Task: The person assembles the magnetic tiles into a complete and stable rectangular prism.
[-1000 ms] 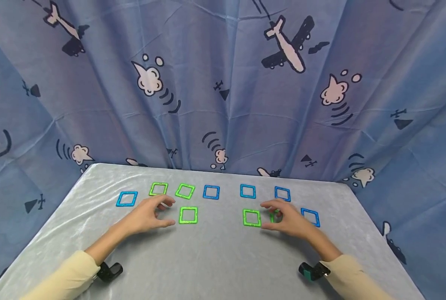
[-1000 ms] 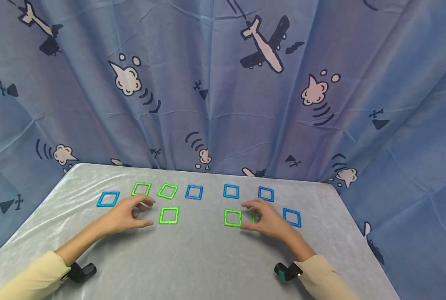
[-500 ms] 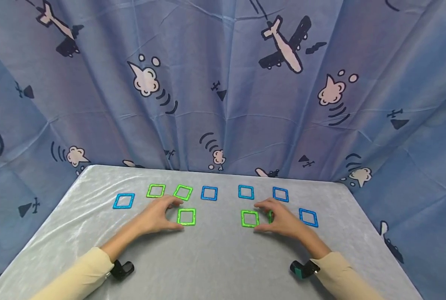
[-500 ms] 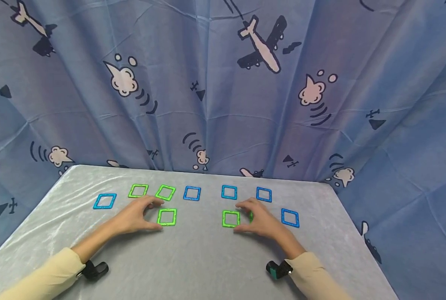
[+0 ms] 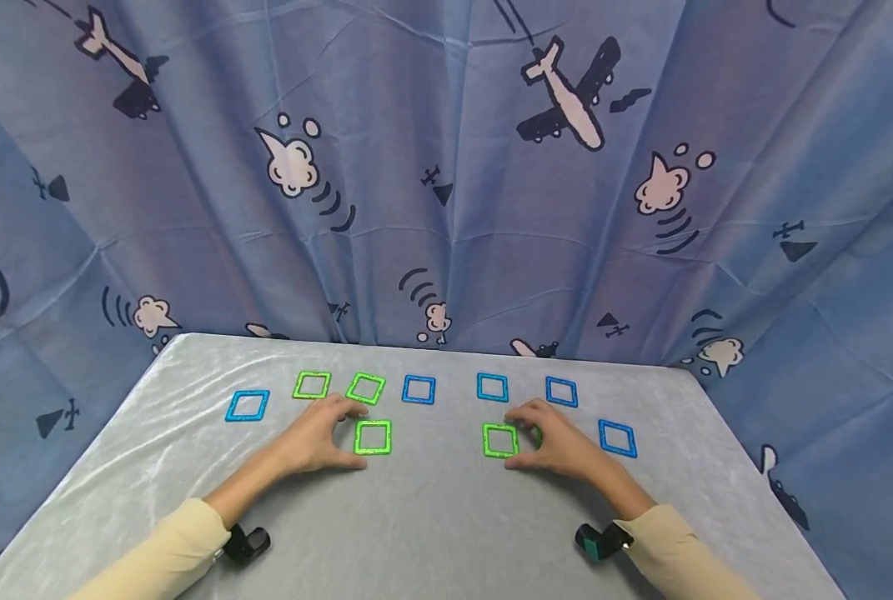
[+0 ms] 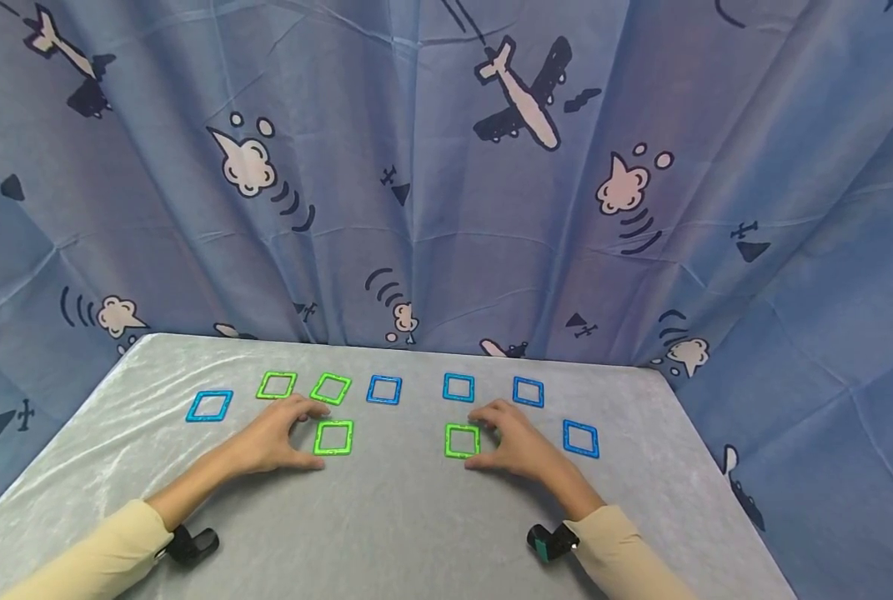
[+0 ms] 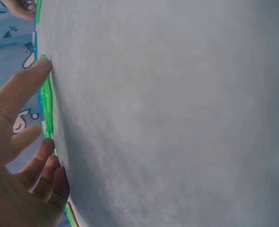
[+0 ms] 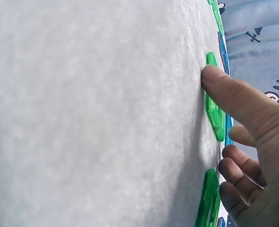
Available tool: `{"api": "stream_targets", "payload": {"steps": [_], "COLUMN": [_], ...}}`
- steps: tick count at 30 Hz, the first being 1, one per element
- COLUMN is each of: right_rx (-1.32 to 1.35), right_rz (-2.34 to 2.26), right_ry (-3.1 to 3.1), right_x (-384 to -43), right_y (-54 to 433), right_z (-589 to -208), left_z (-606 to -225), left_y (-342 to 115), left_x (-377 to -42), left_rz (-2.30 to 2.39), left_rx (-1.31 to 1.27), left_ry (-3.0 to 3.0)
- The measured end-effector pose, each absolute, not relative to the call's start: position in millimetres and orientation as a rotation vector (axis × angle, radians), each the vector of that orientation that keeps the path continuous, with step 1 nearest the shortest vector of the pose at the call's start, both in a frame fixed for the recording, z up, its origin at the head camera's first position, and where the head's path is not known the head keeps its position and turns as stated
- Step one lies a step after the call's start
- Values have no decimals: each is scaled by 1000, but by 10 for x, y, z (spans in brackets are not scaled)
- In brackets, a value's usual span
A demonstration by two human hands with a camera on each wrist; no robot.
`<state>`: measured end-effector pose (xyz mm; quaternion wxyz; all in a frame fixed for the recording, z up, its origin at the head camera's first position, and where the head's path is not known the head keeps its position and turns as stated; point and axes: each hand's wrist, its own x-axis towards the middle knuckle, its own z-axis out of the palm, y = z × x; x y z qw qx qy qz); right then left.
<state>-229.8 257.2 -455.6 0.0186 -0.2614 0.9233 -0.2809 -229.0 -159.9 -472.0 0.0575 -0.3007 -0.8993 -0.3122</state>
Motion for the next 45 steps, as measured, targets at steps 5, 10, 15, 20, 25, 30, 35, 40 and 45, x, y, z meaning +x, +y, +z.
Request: {"api": "stream_targets", "payload": {"steps": [5, 10, 15, 20, 25, 30, 35, 40, 45], "right_rx": [-820, -828, -840, -827, -829, -844, -832, -837, -865], "right_rz": [-847, -825, -827, -834, -834, -845, -871, -875, -886], "right_ry": [2860, 2855, 2849, 2848, 2848, 2849, 2850, 2848, 2853], "right_x": [-2315, -2330, -2336, -2346, -2363, -2371, -2360, -2361, -2355], "right_y": [2561, 2543, 2539, 2551, 2554, 2551, 2552, 2530, 2495], "right_z": [-4548, -4534, -4533, -4551, -4559, -4557, -4549, -4527, -4517], "left_z": [-4718, -4718, -4711, -4707, -4714, -4729, -4733, -4718, -4705], "left_y": [-1601, -1609, -1609, -1607, -1607, -1606, -1580, -1542, -1488], "left_x": [-2304, -2324, -2328, -2327, -2332, -2336, -2327, -2336, -2346], "left_rz": [-942, -971, -992, -1005, -1038, -1078, -1093, -1106, -1121], "left_rx": [-938, -980, -995, -987, -959, -943, -955, -966, -977], "left_ry": [-2729, -2723, -2724, -2733, -2744, -2748, -2727, -2716, -2714]}}
